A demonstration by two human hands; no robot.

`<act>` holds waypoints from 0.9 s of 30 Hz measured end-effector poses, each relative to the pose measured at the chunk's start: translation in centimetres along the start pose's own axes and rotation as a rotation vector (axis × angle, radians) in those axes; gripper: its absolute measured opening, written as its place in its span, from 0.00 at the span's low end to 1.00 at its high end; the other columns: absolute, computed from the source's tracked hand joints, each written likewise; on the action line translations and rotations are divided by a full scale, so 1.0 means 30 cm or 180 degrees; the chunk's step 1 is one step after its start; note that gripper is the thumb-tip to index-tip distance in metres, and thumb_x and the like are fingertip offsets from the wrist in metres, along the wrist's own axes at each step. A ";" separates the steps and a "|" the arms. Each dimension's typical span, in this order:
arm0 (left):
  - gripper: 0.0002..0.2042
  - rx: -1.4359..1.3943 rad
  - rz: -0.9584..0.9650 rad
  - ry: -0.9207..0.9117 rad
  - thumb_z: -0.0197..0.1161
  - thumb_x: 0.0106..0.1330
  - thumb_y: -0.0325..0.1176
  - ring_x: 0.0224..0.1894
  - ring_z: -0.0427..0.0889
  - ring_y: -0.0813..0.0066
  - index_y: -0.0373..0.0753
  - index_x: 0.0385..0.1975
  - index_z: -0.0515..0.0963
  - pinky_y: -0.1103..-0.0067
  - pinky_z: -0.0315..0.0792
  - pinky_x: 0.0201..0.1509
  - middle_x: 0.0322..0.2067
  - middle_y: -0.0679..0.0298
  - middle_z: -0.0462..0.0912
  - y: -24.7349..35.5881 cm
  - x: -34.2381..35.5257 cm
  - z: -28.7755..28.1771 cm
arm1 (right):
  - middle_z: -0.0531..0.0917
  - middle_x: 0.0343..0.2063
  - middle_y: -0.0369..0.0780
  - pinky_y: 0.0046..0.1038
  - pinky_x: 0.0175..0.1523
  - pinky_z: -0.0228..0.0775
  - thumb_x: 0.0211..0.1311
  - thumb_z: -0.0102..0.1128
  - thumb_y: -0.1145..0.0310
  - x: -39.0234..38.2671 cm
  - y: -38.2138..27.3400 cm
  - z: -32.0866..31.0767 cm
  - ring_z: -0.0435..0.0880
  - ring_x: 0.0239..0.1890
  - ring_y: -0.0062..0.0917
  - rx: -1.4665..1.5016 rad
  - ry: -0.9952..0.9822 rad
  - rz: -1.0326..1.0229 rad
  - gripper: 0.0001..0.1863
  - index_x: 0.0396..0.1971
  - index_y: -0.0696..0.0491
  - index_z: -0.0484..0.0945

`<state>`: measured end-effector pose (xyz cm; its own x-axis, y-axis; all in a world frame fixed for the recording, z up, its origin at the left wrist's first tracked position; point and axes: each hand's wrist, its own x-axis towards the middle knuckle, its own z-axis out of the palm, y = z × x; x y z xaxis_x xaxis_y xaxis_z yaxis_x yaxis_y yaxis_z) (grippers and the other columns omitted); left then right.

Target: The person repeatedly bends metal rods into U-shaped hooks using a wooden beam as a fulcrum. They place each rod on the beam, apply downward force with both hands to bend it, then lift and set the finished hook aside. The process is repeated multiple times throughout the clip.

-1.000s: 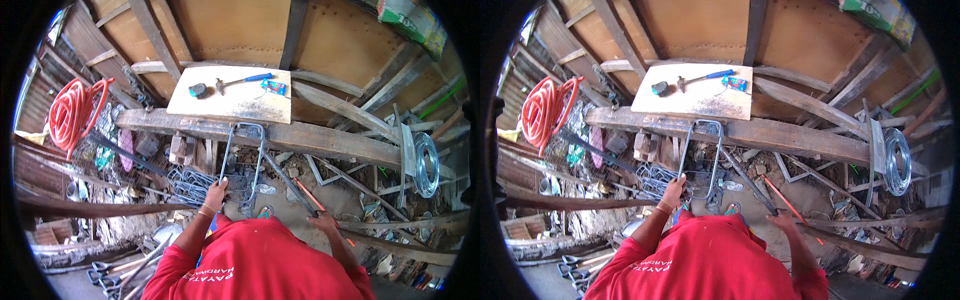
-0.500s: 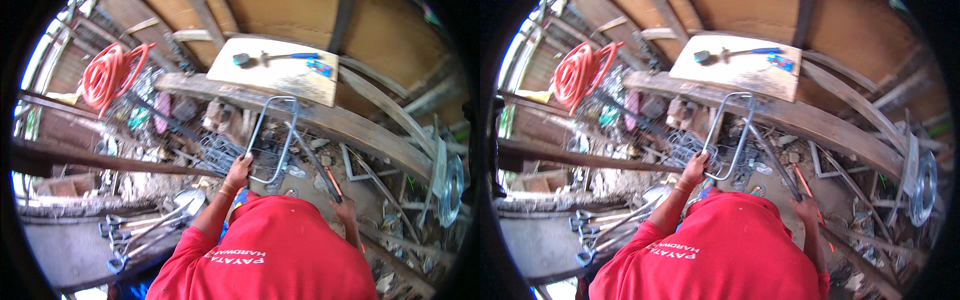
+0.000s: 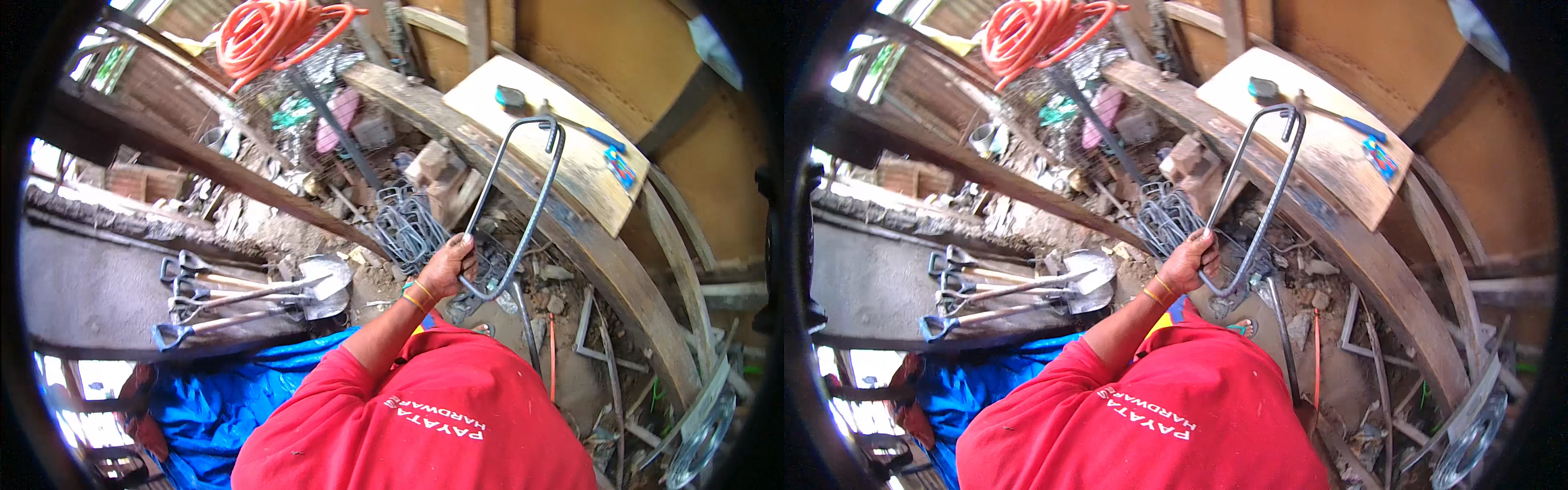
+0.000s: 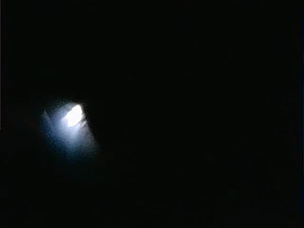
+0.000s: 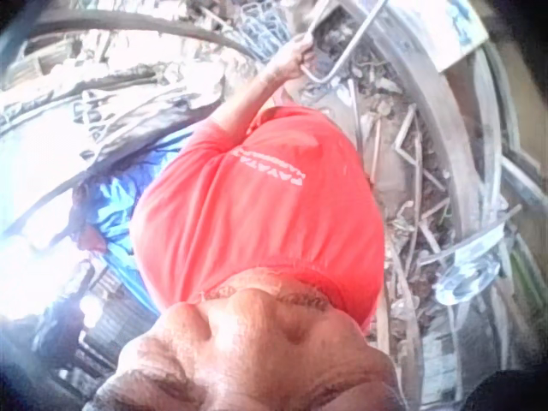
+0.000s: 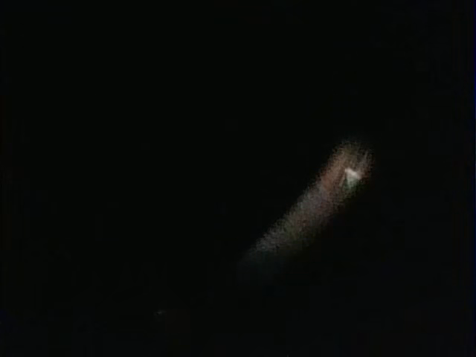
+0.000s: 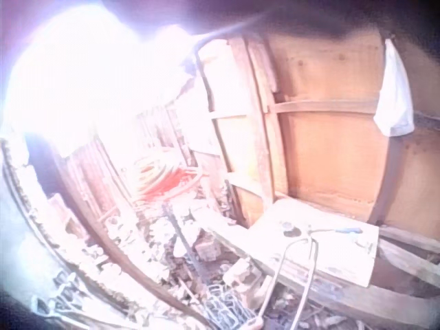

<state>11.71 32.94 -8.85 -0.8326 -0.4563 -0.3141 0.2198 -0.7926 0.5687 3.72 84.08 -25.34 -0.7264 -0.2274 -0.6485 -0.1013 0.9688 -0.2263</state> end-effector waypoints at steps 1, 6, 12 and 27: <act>0.14 0.0001 0.0062 0.0224 0.59 0.76 0.45 0.15 0.62 0.78 0.47 0.30 0.67 0.78 0.60 0.19 0.17 0.72 0.62 0.016 -0.043 -0.018 | 0.86 0.27 0.50 0.46 0.39 0.76 0.51 0.72 0.38 0.005 -0.004 -0.010 0.88 0.36 0.45 -0.0001 -0.0050 -0.0023 0.30 0.30 0.55 0.85; 0.13 0.0225 0.0418 0.1594 0.61 0.75 0.45 0.15 0.63 0.81 0.49 0.32 0.68 0.78 0.64 0.17 0.17 0.73 0.62 0.042 -0.287 -0.193 | 0.86 0.27 0.50 0.46 0.40 0.76 0.51 0.72 0.38 0.028 -0.038 -0.061 0.88 0.36 0.45 0.0009 -0.0117 -0.0046 0.30 0.30 0.55 0.85; 0.10 -0.0088 0.1318 0.2311 0.60 0.77 0.40 0.16 0.62 0.86 0.45 0.33 0.72 0.83 0.58 0.17 0.19 0.74 0.68 0.016 -0.317 -0.351 | 0.86 0.28 0.50 0.46 0.40 0.76 0.51 0.72 0.38 0.046 -0.063 -0.092 0.88 0.37 0.45 -0.0030 -0.0181 -0.0088 0.30 0.30 0.55 0.85; 0.18 0.2596 -0.2449 0.2803 0.62 0.71 0.50 0.30 0.85 0.65 0.45 0.52 0.79 0.64 0.74 0.29 0.38 0.64 0.85 -0.182 -0.507 -0.959 | 0.87 0.28 0.50 0.46 0.40 0.77 0.52 0.72 0.38 0.084 -0.183 -0.110 0.88 0.37 0.45 0.0030 -0.0317 -0.0171 0.30 0.31 0.55 0.86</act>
<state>37.80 32.59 -29.05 0.0407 -0.3640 -0.9305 -0.7355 -0.6413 0.2187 0.21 78.51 -23.32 -0.6488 -0.2883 -0.7042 -0.1315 0.9540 -0.2694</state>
